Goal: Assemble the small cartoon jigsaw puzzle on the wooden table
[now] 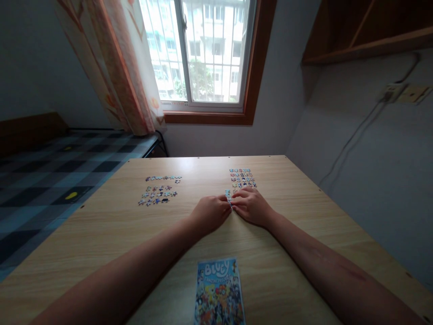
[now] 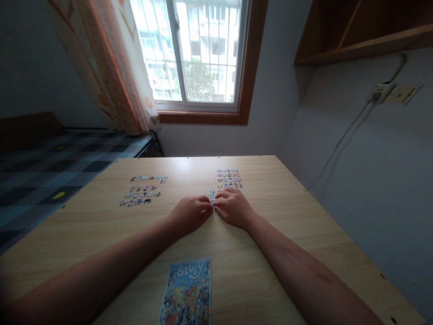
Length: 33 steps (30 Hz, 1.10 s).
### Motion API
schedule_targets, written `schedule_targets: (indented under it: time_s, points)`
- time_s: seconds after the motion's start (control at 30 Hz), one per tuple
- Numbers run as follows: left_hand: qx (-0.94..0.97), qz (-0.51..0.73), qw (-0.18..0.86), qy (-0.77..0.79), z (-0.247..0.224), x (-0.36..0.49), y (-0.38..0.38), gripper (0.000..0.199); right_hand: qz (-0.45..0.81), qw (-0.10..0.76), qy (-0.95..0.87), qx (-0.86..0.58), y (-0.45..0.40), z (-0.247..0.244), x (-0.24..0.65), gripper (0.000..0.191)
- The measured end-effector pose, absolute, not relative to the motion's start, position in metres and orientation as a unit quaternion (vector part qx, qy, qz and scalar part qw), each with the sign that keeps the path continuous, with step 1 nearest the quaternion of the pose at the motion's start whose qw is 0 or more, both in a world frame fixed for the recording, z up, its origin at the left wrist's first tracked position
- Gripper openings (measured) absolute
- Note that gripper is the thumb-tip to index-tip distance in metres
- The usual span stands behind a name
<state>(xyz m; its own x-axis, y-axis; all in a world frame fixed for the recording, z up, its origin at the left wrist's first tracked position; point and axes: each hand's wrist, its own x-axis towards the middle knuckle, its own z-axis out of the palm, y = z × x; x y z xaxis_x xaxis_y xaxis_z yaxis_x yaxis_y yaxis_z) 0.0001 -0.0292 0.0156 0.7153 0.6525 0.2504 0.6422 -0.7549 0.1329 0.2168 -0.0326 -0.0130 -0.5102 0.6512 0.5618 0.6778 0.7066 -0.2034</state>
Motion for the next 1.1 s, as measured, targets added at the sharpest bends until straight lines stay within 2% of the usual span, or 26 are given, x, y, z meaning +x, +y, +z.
schedule_targets:
  time_s: [0.23,0.47,0.63,0.83,0.93,1.1]
  points:
    - [0.938,0.131,-0.005,0.32,0.015,0.0,-0.027,0.027,-0.033,0.311,-0.87,-0.381,-0.036,-0.012,0.216,0.012]
    - [0.932,0.157,0.03,0.327,0.014,-0.002,-0.024,0.023,-0.057,0.408,-0.777,-0.475,-0.035,-0.01,0.221,0.013]
    - [0.919,0.185,0.041,0.345,0.009,-0.004,-0.021,0.024,-0.052,0.435,-0.733,-0.521,-0.031,-0.012,0.226,0.014]
    - [0.884,0.244,0.039,0.397,0.008,-0.008,-0.014,0.035,-0.041,0.435,-0.729,-0.527,-0.028,-0.016,0.229,0.014]
    - [0.901,0.207,0.044,0.38,0.006,-0.006,-0.009,0.041,-0.041,0.436,-0.723,-0.534,-0.027,-0.016,0.228,0.015]
    - [0.901,0.096,0.052,0.421,-0.002,0.001,-0.003,0.063,-0.044,0.423,-0.725,-0.542,-0.025,-0.017,0.225,0.014]
